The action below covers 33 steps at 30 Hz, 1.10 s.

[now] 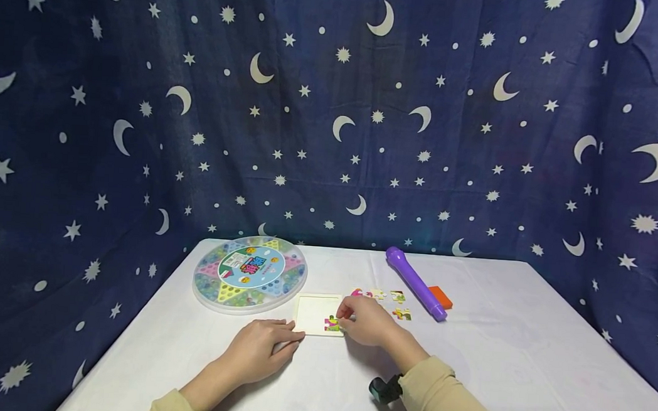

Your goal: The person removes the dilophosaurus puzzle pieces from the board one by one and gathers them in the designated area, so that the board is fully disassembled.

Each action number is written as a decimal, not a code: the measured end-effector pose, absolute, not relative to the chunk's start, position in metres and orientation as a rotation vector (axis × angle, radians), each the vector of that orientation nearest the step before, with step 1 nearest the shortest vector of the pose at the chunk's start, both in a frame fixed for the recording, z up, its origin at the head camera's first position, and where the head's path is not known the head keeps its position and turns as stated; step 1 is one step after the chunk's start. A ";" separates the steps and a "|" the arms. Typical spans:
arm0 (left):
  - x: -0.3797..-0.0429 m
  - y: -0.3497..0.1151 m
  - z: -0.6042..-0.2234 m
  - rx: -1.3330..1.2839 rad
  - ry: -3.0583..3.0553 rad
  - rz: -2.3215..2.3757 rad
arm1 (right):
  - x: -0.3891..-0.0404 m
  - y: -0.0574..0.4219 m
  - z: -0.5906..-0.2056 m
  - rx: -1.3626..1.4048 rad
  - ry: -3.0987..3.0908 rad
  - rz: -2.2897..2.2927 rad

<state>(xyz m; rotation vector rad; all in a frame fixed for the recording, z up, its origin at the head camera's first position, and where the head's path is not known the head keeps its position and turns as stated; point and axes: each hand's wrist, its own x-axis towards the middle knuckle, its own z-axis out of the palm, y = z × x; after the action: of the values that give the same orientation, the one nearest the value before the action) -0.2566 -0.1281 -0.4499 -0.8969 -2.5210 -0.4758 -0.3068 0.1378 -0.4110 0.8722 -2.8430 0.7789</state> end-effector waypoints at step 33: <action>-0.257 -0.128 -0.450 -0.882 -2.534 -0.467 | -0.309 0.110 -0.408 0.702 -3.016 0.660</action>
<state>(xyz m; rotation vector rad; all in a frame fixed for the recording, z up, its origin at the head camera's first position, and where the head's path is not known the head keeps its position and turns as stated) -0.2568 -0.1280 -0.4502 -0.8823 -2.5336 -0.4666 -0.3086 0.1099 -0.4077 0.7016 -3.0161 0.6605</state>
